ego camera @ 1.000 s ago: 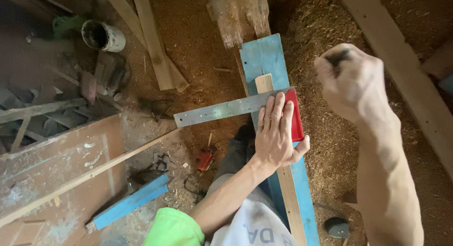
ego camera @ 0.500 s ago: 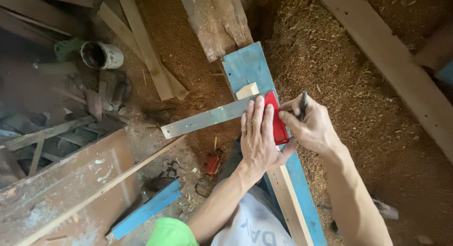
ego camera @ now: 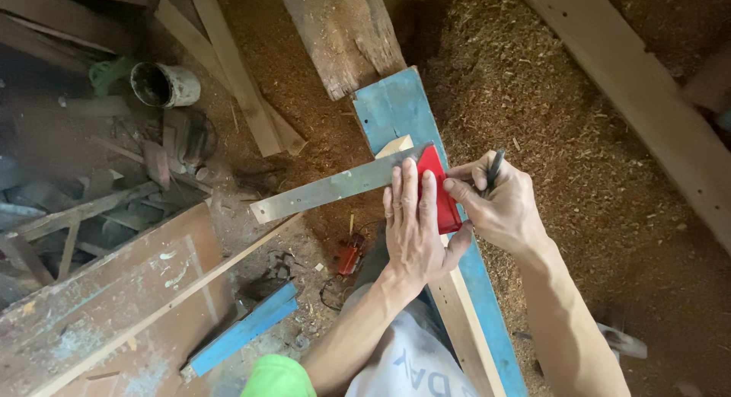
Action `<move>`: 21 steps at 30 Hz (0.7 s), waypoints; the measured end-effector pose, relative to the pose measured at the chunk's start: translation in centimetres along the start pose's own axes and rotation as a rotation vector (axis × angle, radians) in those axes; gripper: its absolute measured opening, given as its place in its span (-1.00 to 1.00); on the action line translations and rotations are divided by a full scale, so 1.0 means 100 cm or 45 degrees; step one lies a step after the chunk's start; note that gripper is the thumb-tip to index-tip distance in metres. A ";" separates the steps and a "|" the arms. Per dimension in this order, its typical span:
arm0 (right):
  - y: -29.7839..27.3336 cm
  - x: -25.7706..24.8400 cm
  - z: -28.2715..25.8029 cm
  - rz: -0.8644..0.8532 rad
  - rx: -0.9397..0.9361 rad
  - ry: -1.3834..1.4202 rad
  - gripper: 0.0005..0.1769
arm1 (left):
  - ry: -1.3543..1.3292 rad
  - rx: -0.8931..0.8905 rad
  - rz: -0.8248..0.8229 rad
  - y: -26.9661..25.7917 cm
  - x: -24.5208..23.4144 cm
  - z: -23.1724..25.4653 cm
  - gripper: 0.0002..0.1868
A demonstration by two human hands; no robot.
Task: The person uses a red try square and a pencil to mark precise lines on a long wooden plank. They repeatedly position the square at different intervals along the plank, draw lines, and occasionally flip the plank to mark the opposite side. The person also briefly handles a smaller wooden strip, placing it on the plank to check alignment.
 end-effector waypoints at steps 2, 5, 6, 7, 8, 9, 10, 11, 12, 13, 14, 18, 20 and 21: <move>0.000 -0.001 0.000 0.009 0.006 -0.005 -0.50 | -0.002 -0.010 -0.033 0.000 0.002 -0.001 0.09; -0.001 -0.001 -0.001 0.024 -0.002 -0.031 -0.51 | -0.019 -0.003 -0.058 0.002 0.001 0.000 0.11; -0.001 -0.002 -0.003 0.028 -0.008 -0.044 -0.52 | -0.028 0.002 -0.061 0.002 0.001 0.001 0.12; -0.002 -0.002 -0.004 0.033 -0.004 -0.016 -0.53 | -0.031 0.003 -0.048 0.003 0.000 0.002 0.11; -0.002 -0.002 -0.005 0.037 -0.001 0.012 -0.55 | -0.033 0.004 -0.035 0.003 0.000 0.003 0.10; -0.002 -0.002 -0.007 0.042 0.002 0.039 -0.57 | -0.036 0.005 -0.022 0.004 0.000 0.004 0.09; -0.002 -0.003 -0.009 0.034 0.009 -0.023 -0.59 | -0.028 -0.001 -0.022 0.004 -0.001 0.005 0.08; -0.002 -0.005 -0.011 0.026 0.015 -0.085 -0.60 | -0.021 -0.008 -0.022 0.004 -0.001 0.006 0.06; 0.000 -0.006 -0.013 0.020 0.020 -0.148 -0.61 | -0.014 -0.014 -0.020 0.005 -0.001 0.006 0.05; 0.000 -0.011 -0.022 0.078 -0.096 -0.087 -0.78 | 0.005 0.006 0.004 0.005 -0.002 0.008 0.01; -0.001 -0.020 -0.029 0.132 -0.214 -0.025 -0.93 | 0.025 0.023 0.031 0.005 -0.002 0.009 -0.03; 0.004 -0.036 -0.053 0.311 -0.455 0.004 -0.73 | 0.046 0.017 0.029 0.008 0.002 0.008 -0.09; 0.007 -0.033 -0.059 0.253 -0.406 0.050 -0.73 | 0.051 0.019 0.047 0.009 0.004 0.008 -0.07; 0.010 -0.028 -0.061 0.192 -0.352 0.086 -0.74 | 0.053 0.021 0.054 0.009 0.004 0.007 -0.06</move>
Point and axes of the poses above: each hand's wrist, its own y-axis towards the middle knuckle, its own x-axis out of the palm, z = x × y, the point moved 6 cm from there along y, towards the middle knuckle, and after that the axes turned 15 degrees about -y, right-handed, at the moved point
